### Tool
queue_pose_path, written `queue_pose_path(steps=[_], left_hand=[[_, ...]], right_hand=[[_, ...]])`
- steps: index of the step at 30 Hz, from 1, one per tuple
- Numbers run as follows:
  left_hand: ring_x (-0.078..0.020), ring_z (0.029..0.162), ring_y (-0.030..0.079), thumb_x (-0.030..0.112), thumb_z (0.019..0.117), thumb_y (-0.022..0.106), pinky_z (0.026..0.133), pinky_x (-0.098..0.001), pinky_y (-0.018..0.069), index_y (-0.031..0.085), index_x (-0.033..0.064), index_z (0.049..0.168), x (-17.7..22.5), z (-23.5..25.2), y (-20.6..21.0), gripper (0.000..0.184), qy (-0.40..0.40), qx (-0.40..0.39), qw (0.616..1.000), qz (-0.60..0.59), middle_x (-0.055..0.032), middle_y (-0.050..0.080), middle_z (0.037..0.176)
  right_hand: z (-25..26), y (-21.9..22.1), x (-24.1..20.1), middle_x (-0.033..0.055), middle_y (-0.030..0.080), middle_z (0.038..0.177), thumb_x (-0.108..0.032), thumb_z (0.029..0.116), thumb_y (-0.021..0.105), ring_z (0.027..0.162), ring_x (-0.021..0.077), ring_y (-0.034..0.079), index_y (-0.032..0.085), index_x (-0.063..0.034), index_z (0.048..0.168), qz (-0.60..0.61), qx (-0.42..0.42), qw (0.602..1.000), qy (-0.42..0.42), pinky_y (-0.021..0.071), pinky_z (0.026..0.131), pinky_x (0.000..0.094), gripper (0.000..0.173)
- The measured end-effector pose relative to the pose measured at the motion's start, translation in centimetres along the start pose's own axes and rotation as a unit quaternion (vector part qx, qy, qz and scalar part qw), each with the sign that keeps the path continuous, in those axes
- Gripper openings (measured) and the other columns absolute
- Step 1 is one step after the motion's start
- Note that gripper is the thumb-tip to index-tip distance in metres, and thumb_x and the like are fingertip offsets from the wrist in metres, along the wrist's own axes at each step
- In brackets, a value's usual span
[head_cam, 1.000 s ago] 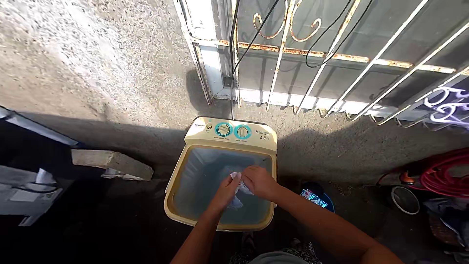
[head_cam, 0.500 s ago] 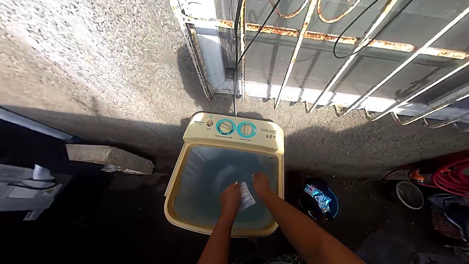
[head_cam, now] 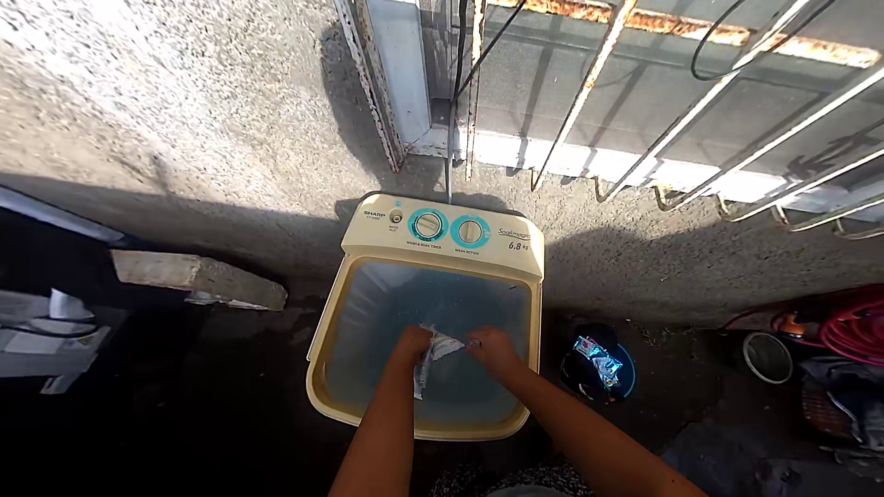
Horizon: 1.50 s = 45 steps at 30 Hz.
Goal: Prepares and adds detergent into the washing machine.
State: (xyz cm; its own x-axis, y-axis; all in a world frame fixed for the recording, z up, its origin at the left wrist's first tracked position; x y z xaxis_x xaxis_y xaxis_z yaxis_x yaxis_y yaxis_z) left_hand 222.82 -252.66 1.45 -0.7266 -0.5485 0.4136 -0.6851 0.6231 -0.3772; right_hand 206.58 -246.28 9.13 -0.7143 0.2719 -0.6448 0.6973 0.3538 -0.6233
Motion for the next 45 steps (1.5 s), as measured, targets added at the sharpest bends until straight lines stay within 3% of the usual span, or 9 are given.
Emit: queue_pose_path(steps=[5, 10, 13, 15, 20, 25, 31, 38, 45], left_hand=[[-0.033, 0.109, 0.061, 0.024, 0.105, 0.055, 0.095, -0.0516, 0.0481, 0.062, -0.0081, 0.12, 3.0, -0.2, 0.7, 0.036, 0.012, -0.031, 0.997, 0.064, -0.0251, 0.062, 0.12], [-0.0321, 0.109, 0.067, 0.04, 0.1126, 0.033, 0.097, -0.049, 0.0505, 0.057, -0.005, 0.134, 3.0, -0.2, -0.7, 0.055, 0.058, -0.018, 0.997, 0.055, -0.0249, 0.064, 0.125], [-0.0354, 0.106, 0.065, 0.014, 0.1034, 0.046, 0.097, -0.0528, 0.0489, 0.046, 0.008, 0.153, 4.7, -2.3, -1.7, 0.049, 0.205, -0.013, 0.969, 0.136, -0.0248, 0.065, 0.122], [-0.0383, 0.111, 0.062, 0.013, 0.0975, 0.059, 0.098, -0.0556, 0.0476, 0.045, 0.015, 0.155, 6.5, -4.8, -1.1, 0.059, 0.288, -0.011, 0.933, 0.217, -0.0235, 0.063, 0.124], [-0.0409, 0.111, 0.067, 0.023, 0.106, 0.055, 0.093, -0.058, 0.0528, 0.068, 0.0096, 0.133, 9.0, -7.2, 1.1, 0.033, 0.387, 0.039, 0.843, 0.373, -0.024, 0.063, 0.129], [-0.0426, 0.11, 0.067, 0.023, 0.1085, 0.049, 0.091, -0.0595, 0.0523, 0.069, 0.0032, 0.126, 9.1, -7.1, 2.1, 0.033, 0.372, 0.024, 0.803, 0.466, -0.0244, 0.066, 0.123], [-0.0405, 0.112, 0.066, 0.022, 0.1042, 0.058, 0.094, -0.0583, 0.0515, 0.069, 0.0056, 0.128, 8.1, -7.4, 2.2, 0.032, 0.383, 0.008, 0.829, 0.407, -0.0231, 0.065, 0.124], [-0.038, 0.107, 0.068, 0.019, 0.1054, 0.055, 0.09, -0.0564, 0.0534, 0.072, 0.0014, 0.116, 5.2, -7.5, 1.9, 0.027, 0.392, 0.044, 0.843, 0.366, -0.0211, 0.067, 0.12], [-0.0364, 0.106, 0.069, 0.016, 0.1044, 0.054, 0.089, -0.0557, 0.0538, 0.073, 0.003, 0.114, 3.4, -7.8, 1.8, 0.025, 0.408, 0.065, 0.854, 0.316, -0.0187, 0.071, 0.115]], right_hand=[[1.3, 0.7, -1.6, 0.0268, 0.067, 0.117, -0.016, 0.0989, 0.065, 0.119, 0.0398, 0.062, 0.068, 0.0088, 0.119, -0.165, 0.035, 0.975, -0.144, 0.0492, 0.105, 0.0453, 0.032], [2.6, -0.7, -1.0, 0.0265, 0.067, 0.116, -0.015, 0.1049, 0.054, 0.118, 0.039, 0.062, 0.07, 0.0086, 0.113, -0.168, 0.008, 0.981, -0.1, 0.0477, 0.105, 0.0455, 0.03], [2.9, -1.5, -0.2, 0.0266, 0.065, 0.123, -0.018, 0.1055, 0.054, 0.123, 0.0384, 0.06, 0.069, 0.0077, 0.117, -0.161, -0.041, 0.985, -0.051, 0.0452, 0.108, 0.0471, 0.032], [2.8, -1.9, -0.1, 0.0273, 0.064, 0.123, -0.019, 0.1057, 0.054, 0.123, 0.0385, 0.06, 0.069, 0.008, 0.117, -0.152, -0.056, 0.986, -0.037, 0.045, 0.108, 0.0482, 0.033], [2.6, -2.0, -0.4, 0.0278, 0.065, 0.118, -0.022, 0.1048, 0.056, 0.117, 0.0392, 0.061, 0.069, 0.0098, 0.112, -0.128, -0.081, 0.987, -0.045, 0.0457, 0.104, 0.0504, 0.035], [1.7, -2.6, -0.2, 0.0275, 0.062, 0.126, -0.026, 0.0991, 0.067, 0.125, 0.0396, 0.057, 0.066, 0.0079, 0.123, -0.154, -0.059, 0.985, -0.05, 0.0432, 0.11, 0.0493, 0.041], [0.2, -1.8, -0.8, 0.0254, 0.069, 0.11, -0.015, 0.1051, 0.052, 0.114, 0.0381, 0.064, 0.072, 0.0078, 0.106, -0.156, 0.015, 0.977, -0.147, 0.0491, 0.102, 0.0456, 0.03], [-1.0, -0.6, -1.5, 0.025, 0.068, 0.109, -0.025, 0.1056, 0.054, 0.112, 0.0386, 0.064, 0.072, 0.0071, 0.106, -0.181, -0.013, 0.968, -0.172, 0.0499, 0.1, 0.0472, 0.037], [-1.2, 0.7, -0.7, 0.0246, 0.068, 0.107, -0.013, 0.1056, 0.049, 0.111, 0.0387, 0.065, 0.072, 0.0076, 0.106, -0.201, 0.005, 0.962, -0.183, 0.0516, 0.098, 0.0455, 0.031]])
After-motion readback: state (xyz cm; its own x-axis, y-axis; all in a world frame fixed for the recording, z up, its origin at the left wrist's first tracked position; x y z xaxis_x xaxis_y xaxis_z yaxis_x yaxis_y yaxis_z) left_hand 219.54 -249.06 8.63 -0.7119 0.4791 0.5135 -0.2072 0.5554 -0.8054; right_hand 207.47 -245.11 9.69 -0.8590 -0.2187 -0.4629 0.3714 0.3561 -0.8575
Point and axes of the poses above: each hand's wrist, its own z-axis towards the middle knuckle, its own y-axis out of the palm, x = y × z, the point moved 8 cm from there along z, towards the middle knuckle
